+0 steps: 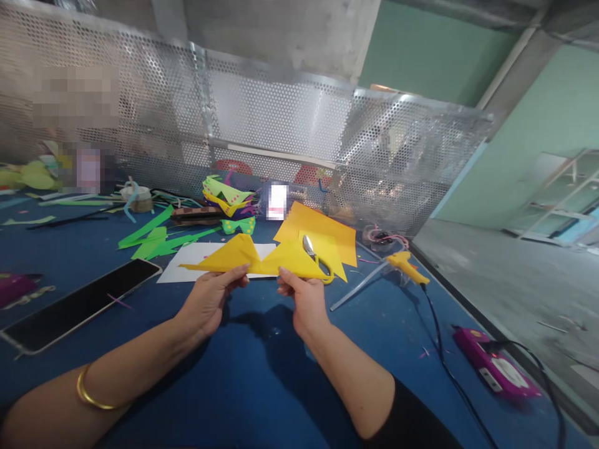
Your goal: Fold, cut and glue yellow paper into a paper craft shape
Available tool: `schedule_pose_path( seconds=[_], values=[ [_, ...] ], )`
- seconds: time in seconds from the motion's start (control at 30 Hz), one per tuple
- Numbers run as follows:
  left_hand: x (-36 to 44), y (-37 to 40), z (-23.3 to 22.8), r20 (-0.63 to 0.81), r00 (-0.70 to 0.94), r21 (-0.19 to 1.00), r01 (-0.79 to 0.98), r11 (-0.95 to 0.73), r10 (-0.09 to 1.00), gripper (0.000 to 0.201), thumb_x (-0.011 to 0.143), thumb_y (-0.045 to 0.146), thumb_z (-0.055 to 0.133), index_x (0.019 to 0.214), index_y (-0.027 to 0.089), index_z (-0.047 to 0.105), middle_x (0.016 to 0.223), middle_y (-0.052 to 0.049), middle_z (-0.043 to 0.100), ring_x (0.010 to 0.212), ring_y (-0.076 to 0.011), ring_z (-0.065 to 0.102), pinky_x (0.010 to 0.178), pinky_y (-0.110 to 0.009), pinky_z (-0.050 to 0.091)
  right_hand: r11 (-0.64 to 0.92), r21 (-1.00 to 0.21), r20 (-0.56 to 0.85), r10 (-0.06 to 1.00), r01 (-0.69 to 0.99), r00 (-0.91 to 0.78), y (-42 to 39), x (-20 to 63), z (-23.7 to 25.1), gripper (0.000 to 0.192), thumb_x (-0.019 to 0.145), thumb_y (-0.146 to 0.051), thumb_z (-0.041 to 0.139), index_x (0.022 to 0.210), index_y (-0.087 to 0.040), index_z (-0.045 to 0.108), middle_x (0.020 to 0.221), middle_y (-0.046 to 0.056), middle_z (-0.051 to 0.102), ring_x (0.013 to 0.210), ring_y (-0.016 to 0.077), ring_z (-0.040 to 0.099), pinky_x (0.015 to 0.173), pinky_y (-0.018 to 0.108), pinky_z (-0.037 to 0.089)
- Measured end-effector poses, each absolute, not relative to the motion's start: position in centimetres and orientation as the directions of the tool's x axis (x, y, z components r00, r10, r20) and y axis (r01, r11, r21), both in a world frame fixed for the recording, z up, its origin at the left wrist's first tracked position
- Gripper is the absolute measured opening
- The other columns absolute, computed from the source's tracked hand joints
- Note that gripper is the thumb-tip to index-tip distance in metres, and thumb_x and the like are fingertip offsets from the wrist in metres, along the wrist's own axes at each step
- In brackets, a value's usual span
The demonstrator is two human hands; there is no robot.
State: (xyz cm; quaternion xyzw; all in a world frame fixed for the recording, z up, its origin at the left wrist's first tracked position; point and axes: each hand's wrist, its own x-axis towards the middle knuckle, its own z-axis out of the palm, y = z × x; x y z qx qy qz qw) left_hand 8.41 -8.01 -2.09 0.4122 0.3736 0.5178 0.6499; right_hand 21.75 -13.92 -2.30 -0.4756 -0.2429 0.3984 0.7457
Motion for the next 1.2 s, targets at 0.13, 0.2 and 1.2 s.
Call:
schedule_pose_path(
  seconds=[0.13, 0.2, 1.2],
  values=[
    [8.0, -7.3, -1.6, -0.059, 0.16, 0.913, -0.39, 0.118, 0.985, 0.03, 0.046, 0.036, 0.088, 0.052, 0.015, 0.068, 0.055, -0.002, 0.064, 0.062, -0.0144, 0.055, 0.069, -0.028, 0.044, 0.251, -0.902, -0.001, 0.814, -0.352, 0.581, -13.8, 22.9, -1.9, 0.026, 0.05, -0.03, 0.087, 0.061, -0.015, 0.068, 0.052, 0.0, 0.063, 0.045, 0.0103, 0.052, 0.045, 0.024, 0.039],
    [7.7, -6.9, -1.3, -0.075, 0.119, 0.908, -0.403, 0.117, 0.99, 0.03, 0.045, 0.036, 0.088, 0.051, 0.015, 0.068, 0.055, -0.002, 0.064, 0.062, -0.0146, 0.055, 0.069, -0.029, 0.044, 0.272, -0.899, 0.013, 0.8, -0.343, 0.6, -13.7, 23.7, -1.8, 0.026, 0.05, -0.03, 0.087, 0.06, -0.016, 0.068, 0.052, 0.0, 0.063, 0.046, 0.0103, 0.051, 0.044, 0.024, 0.039],
    [8.3, -8.1, -2.0, 0.023, 0.179, 0.953, -0.3, 0.032, 0.984, 0.023, 0.052, 0.028, 0.083, 0.046, 0.017, 0.063, 0.053, 0.0, 0.061, 0.06, -0.0138, 0.055, 0.064, -0.026, 0.042, 0.182, -0.883, -0.11, 0.816, -0.432, 0.568, -13.3, 23.2, -2.6, 0.033, 0.046, -0.032, 0.091, 0.056, -0.015, 0.064, 0.05, 0.0, 0.061, 0.043, 0.008, 0.049, 0.04, 0.021, 0.038]
  ],
)
